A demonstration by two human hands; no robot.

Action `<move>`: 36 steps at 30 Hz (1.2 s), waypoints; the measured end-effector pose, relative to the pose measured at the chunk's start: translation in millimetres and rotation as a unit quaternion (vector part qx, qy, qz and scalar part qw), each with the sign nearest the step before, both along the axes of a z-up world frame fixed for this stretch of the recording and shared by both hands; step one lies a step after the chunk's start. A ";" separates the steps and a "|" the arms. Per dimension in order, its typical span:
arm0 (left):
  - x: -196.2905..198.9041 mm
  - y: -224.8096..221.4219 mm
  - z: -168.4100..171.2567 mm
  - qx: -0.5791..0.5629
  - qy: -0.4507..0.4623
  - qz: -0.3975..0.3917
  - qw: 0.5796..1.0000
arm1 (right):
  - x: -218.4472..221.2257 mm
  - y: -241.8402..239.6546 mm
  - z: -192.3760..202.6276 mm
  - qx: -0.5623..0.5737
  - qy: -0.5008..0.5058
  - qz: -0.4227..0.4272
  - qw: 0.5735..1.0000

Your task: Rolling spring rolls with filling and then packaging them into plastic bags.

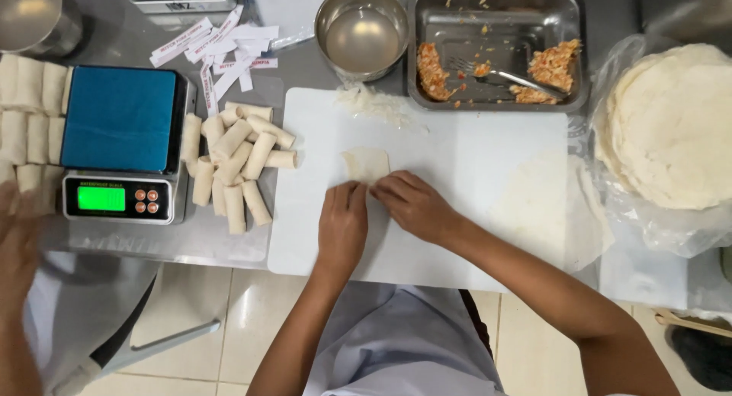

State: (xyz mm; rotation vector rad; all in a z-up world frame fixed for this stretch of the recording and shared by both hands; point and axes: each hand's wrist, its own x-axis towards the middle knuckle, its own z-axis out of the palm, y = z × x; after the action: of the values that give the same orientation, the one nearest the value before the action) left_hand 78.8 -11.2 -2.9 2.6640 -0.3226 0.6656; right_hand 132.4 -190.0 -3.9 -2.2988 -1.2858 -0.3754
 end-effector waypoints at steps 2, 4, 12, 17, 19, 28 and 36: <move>0.6 2.6 -10.1 -0.031 0.001 -0.005 1.000 | 5.6 -0.5 1.9 -0.015 0.013 -0.005 1.000; 2.9 5.9 -15.5 -0.062 0.005 -0.008 0.998 | 10.6 -2.9 6.3 -0.030 0.030 -0.008 0.999; 32.7 10.7 -26.6 -0.095 0.151 0.099 0.979 | 42.9 -0.4 12.0 -0.004 0.276 -0.051 0.960; 48.9 9.9 -20.3 -0.055 0.114 0.120 0.985 | 52.5 4.5 -0.9 -0.016 0.162 -0.049 0.985; 48.8 9.7 -16.9 -0.059 0.095 0.121 0.986 | 46.8 8.3 -0.8 -0.015 0.094 -0.046 0.994; 29.2 19.0 -0.4 -0.110 0.091 0.034 0.989 | 46.3 6.6 4.5 -0.087 0.049 -0.026 0.995; 54.2 17.5 -14.6 -0.079 0.108 0.102 0.986 | 78.0 12.2 -5.4 -0.061 0.127 -0.012 0.990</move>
State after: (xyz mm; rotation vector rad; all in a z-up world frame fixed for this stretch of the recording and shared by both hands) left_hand 133.0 6.3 -17.5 2.6044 0.0620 0.4346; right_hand 210.4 -177.8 -9.3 -2.3722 -1.1821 -0.0087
